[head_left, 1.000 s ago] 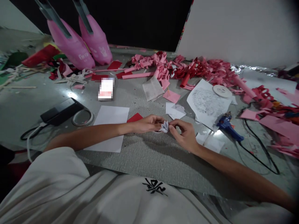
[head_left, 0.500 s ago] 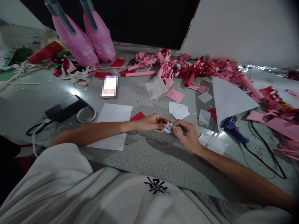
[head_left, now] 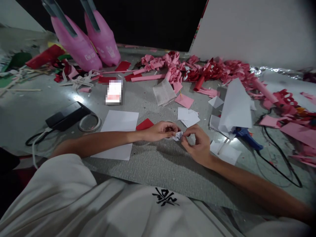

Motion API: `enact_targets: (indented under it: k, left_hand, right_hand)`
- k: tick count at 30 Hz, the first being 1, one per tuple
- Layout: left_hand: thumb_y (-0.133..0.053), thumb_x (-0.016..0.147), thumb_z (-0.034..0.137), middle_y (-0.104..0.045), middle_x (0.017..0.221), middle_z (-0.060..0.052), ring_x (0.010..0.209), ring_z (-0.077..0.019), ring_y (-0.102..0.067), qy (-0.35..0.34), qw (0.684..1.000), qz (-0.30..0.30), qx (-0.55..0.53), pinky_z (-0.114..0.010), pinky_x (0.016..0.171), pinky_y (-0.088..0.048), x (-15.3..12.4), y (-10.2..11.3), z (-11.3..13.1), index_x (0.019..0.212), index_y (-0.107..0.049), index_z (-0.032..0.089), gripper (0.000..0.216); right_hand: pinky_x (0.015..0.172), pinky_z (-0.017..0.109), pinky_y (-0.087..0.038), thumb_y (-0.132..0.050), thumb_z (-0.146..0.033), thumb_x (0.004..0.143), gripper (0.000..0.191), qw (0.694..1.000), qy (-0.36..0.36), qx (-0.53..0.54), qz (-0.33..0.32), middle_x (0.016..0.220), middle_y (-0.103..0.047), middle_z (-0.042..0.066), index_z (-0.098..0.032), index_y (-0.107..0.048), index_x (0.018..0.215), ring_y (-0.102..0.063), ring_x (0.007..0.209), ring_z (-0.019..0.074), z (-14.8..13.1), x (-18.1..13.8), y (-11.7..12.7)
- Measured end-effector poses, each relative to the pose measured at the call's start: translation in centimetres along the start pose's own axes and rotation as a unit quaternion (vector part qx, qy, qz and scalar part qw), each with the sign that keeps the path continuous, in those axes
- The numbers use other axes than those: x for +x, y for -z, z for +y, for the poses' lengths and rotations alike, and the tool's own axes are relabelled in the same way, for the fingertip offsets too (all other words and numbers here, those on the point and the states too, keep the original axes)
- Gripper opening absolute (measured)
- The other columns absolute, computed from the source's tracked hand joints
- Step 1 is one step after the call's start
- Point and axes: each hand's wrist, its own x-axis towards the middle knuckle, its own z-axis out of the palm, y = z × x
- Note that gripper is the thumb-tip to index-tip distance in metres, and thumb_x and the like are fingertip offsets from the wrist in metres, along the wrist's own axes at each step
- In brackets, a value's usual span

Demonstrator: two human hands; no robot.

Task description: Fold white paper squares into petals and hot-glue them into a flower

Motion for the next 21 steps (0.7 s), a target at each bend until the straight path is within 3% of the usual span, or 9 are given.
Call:
enact_targets:
  k: [8,15,21]
  left_hand:
    - [-0.078,0.082,0.062,-0.062,0.101,-0.007,0.082,-0.013,-0.053,-0.018,0.999,0.027,0.001,-0.027,0.074,-0.04,-0.15,-0.26,-0.01,0.093,-0.066,0.013,0.051]
    - [-0.079,0.081,0.06,-0.064,0.11,-0.011,0.09,-0.016,-0.058,-0.026,0.996,0.083,0.003,-0.029,0.08,-0.043,0.01,-0.21,-0.65,0.094,-0.066,0.013,0.05]
    - [-0.075,0.087,0.057,-0.063,0.113,-0.012,0.099,-0.0188,-0.059,-0.065,0.992,0.095,0.058,-0.031,0.087,-0.043,-0.28,-0.36,-0.46,0.092,-0.064,0.014,0.045]
  right_hand:
    - [0.07,0.035,-0.052,-0.068,-0.012,0.085,0.016,0.999,0.016,0.0,-0.032,0.084,-0.064,0.002,-0.024,-0.062,0.093,-0.061,0.078,0.0187,-0.44,-0.14,0.1]
    - [0.068,0.035,-0.054,-0.068,-0.012,0.089,0.017,0.999,0.016,-0.028,-0.012,0.084,-0.066,0.003,-0.025,-0.066,0.099,-0.062,0.076,0.0187,0.07,-0.34,-0.14]
    - [0.067,0.033,-0.054,-0.065,-0.009,0.09,0.017,0.999,0.013,-0.03,-0.009,0.084,-0.065,0.002,-0.024,-0.064,0.098,-0.061,0.074,0.0171,-0.13,-0.25,-0.34]
